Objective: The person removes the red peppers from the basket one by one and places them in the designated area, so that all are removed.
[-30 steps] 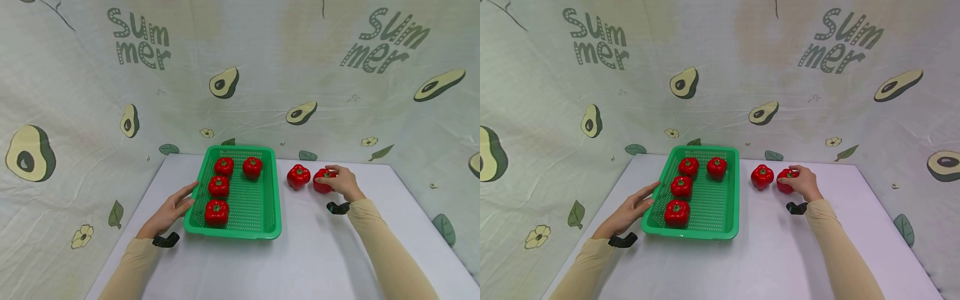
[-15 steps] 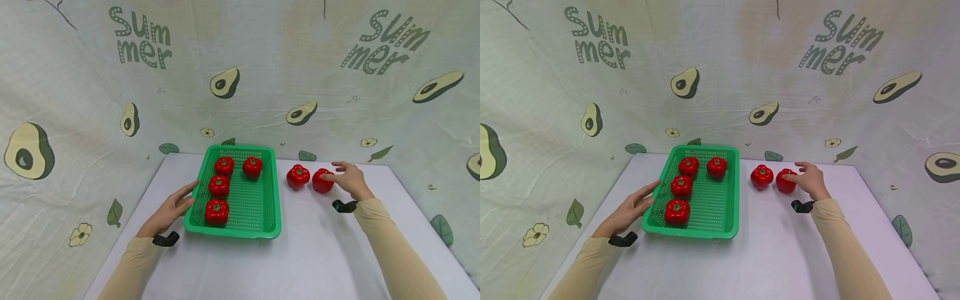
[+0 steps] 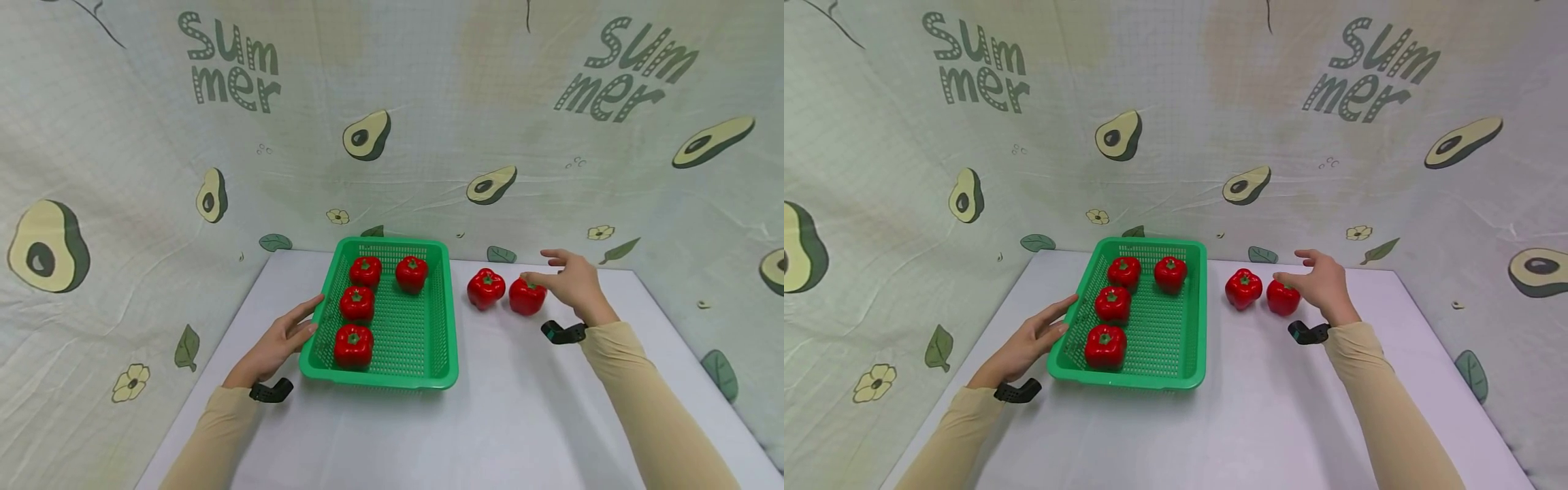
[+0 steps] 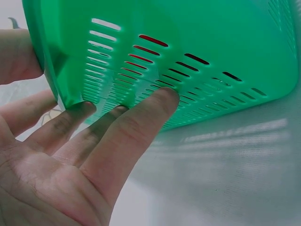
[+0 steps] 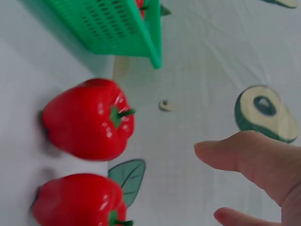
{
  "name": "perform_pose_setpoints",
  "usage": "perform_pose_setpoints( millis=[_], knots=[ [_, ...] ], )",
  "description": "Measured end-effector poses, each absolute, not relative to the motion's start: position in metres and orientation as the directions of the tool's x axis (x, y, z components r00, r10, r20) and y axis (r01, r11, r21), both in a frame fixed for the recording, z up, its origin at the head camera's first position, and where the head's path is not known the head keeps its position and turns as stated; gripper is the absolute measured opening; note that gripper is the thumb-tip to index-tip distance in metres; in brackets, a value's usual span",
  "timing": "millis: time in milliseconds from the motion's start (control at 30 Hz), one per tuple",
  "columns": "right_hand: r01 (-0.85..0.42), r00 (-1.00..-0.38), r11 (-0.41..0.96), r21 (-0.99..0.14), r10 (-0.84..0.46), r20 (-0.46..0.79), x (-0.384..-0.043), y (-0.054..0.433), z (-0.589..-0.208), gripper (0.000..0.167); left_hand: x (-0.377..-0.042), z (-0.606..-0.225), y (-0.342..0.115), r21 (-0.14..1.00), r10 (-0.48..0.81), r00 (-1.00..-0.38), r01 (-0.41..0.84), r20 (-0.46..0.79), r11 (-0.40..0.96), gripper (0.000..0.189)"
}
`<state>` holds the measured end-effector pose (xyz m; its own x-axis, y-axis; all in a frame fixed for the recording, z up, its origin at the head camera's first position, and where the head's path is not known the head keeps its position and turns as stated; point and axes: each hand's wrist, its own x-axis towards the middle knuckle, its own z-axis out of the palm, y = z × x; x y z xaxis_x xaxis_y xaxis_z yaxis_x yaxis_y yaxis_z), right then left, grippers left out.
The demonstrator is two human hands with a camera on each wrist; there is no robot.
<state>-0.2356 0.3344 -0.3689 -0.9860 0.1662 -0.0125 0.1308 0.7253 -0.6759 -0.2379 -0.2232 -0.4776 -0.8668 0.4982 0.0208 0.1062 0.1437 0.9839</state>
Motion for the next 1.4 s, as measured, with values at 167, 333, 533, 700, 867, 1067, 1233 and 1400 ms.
perform_pose_setpoints(
  millis=[167,333,533,700,867,1067,1233,1400],
  knots=[
    [0.111,-0.987,0.720,-0.685,0.159,0.006,-0.231,0.320,-0.355,0.086,-0.238,-0.480,-0.224,0.984,0.495,-0.869,0.106,0.023,0.141,0.067],
    [0.077,-0.992,0.701,-0.709,0.126,0.018,-0.227,0.306,-0.344,0.085,-0.238,-0.481,-0.224,0.985,0.497,-0.867,0.111,0.029,0.136,0.066],
    [0.044,-0.996,0.682,-0.730,0.088,0.022,-0.225,0.286,-0.331,0.084,-0.239,-0.481,-0.223,0.983,0.494,-0.869,0.117,0.034,0.140,0.066],
    [0.006,-0.998,0.661,-0.750,0.048,0.034,-0.228,0.267,-0.321,0.082,-0.239,-0.481,-0.224,0.983,0.493,-0.869,0.122,0.040,0.136,0.066],
    [-0.034,-0.998,0.634,-0.772,0.012,0.054,-0.231,0.250,-0.318,0.082,-0.238,-0.482,-0.225,0.983,0.493,-0.869,0.124,0.041,0.138,0.065],
    [-0.047,-0.998,0.608,-0.793,0.011,0.068,-0.239,0.230,-0.322,0.082,-0.236,-0.485,-0.227,0.981,0.493,-0.869,0.128,0.040,0.145,0.065],
    [-0.056,-0.998,0.567,-0.822,-0.016,0.057,-0.247,0.216,-0.327,0.080,-0.236,-0.484,-0.227,0.981,0.491,-0.870,0.132,0.045,0.144,0.065],
    [-0.056,-0.998,0.551,-0.833,-0.035,0.044,-0.254,0.207,-0.336,0.079,-0.237,-0.482,-0.226,0.983,0.491,-0.870,0.124,0.041,0.137,0.065]
  ],
)
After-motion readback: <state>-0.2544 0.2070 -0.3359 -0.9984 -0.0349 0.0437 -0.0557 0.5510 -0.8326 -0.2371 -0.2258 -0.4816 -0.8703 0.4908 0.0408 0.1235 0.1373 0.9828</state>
